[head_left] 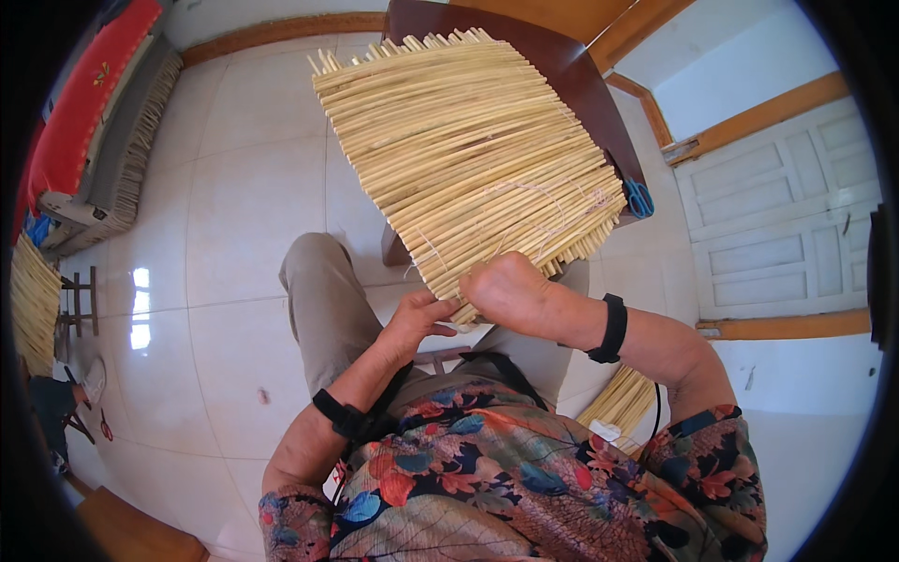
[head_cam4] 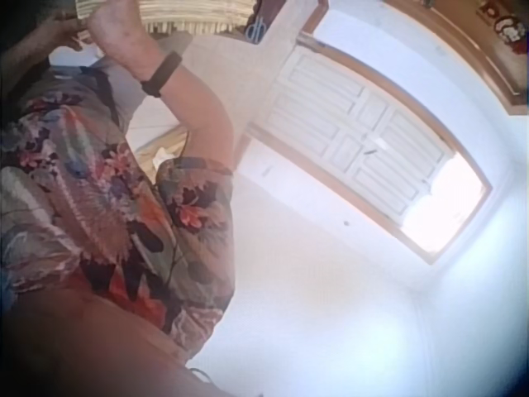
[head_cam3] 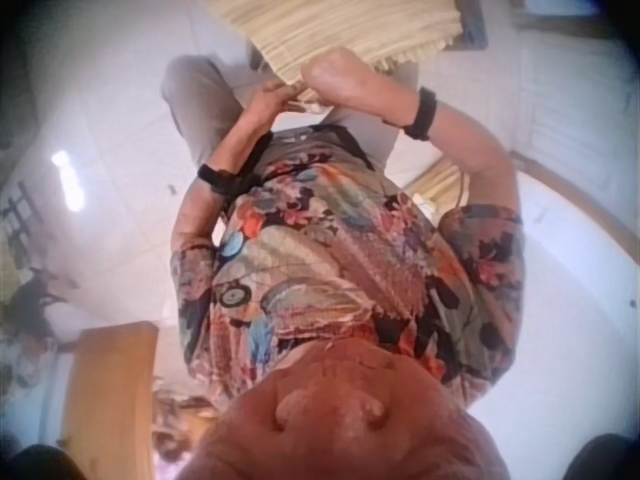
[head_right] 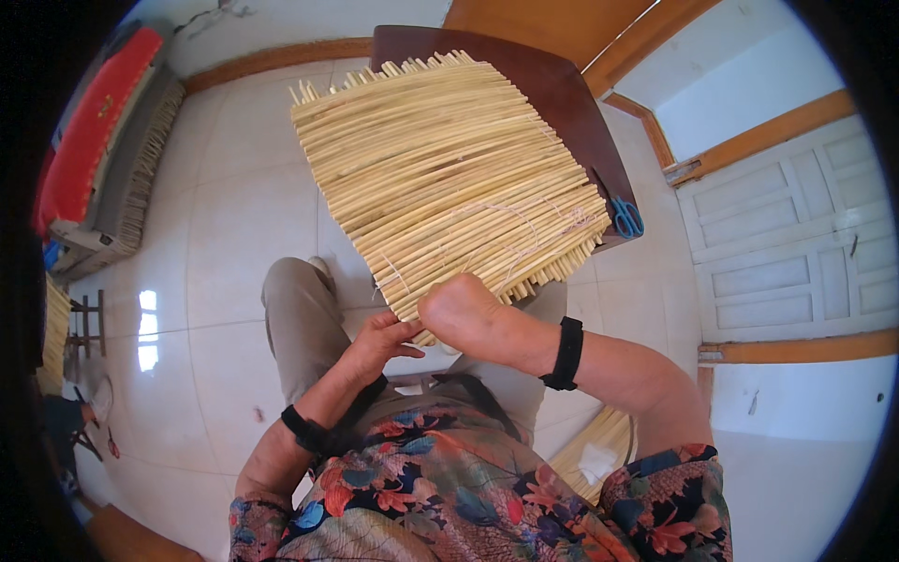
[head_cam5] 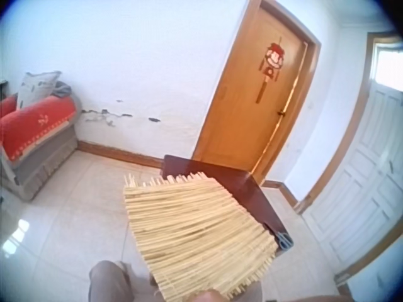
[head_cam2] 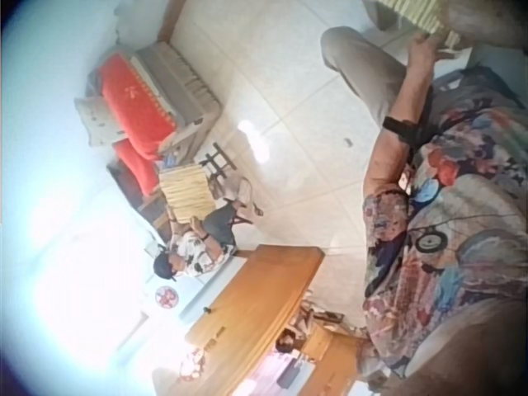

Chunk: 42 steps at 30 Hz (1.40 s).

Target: The person weaves together a bamboo mat using thread, threading it through the slats and tying knots by hand to secure the structure.

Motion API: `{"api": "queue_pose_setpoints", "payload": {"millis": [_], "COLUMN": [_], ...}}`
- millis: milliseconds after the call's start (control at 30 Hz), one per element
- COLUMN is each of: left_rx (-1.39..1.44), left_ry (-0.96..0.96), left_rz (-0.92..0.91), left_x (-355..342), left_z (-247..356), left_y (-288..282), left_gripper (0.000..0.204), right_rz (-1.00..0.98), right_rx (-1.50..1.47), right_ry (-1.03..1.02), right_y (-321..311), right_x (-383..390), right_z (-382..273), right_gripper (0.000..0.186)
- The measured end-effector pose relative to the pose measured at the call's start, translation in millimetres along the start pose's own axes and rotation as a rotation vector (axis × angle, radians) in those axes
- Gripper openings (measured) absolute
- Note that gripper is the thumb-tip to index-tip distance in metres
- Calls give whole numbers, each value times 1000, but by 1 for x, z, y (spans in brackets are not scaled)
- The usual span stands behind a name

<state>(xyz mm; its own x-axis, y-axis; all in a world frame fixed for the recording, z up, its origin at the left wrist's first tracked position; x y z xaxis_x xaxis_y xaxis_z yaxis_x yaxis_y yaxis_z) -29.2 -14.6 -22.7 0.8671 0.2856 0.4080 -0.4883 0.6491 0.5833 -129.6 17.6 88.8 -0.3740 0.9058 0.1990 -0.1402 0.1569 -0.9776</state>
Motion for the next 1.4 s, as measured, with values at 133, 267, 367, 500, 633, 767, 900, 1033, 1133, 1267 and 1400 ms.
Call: {"api": "queue_pose_setpoints", "payload": {"millis": [133, 267, 367, 500, 633, 767, 900, 1033, 1133, 1267, 1400], "left_rx": [98, 20, 65, 165, 42, -92, -264, -598, -1062, -1491, -1924], "left_ry": [-61, 59, 146, 330, 466, 599, 711, 913, 1093, 1403, 1483], "left_rz": [85, 208, 225, 252, 329, 385, 436, 520, 614, 620, 438], "left_x": [1, -4, -13, -14, 9, 43, 76, 107, 135, 145, 116], "left_z": [3, 24, 23, 26, 61, 111, 135, 160, 187, 195, 166], "left_y": [-6, -5, -5, 4, 11, 44, 77, 113, 146, 186, 218], "left_gripper": [39, 39, 33, 28, 26, 22, 21, 18, 19, 23, 32], "right_rz": [15, 272, 264, 324, 459, 674, 758, 945, 1066, 1310, 1322], "right_rx": [-59, -108, -212, -468, -516, -570, -634, -642, -838, -1487, -1503], "right_ry": [155, 350, 436, 504, 474, 425, 364, 347, 341, 165, 165], "right_y": [-38, -51, -38, -11, -15, -55, -86, -121, -148, -153, -85], "right_x": [4, 26, 42, 53, 50, 50, 51, 63, 74, 85, 102], "right_z": [15, 56, 71, 64, 62, 72, 67, 58, 57, 61, 85], "right_gripper": [16, 23, 25, 27, 32, 35, 37, 38, 38, 33, 35]}}
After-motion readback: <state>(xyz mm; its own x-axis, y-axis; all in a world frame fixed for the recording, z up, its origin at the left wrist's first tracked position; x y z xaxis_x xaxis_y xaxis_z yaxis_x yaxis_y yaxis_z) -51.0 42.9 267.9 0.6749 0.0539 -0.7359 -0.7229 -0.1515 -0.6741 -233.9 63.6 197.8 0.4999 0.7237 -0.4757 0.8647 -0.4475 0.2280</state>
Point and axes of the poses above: each hand's wrist, its own x-axis away from the middle knuckle, its own y-axis out of the palm, z = x × y, the point moved 4 cm from there along -x, towards the middle knuckle, and after that the axes turned 1 degree about -x, right-handed, at the moved point
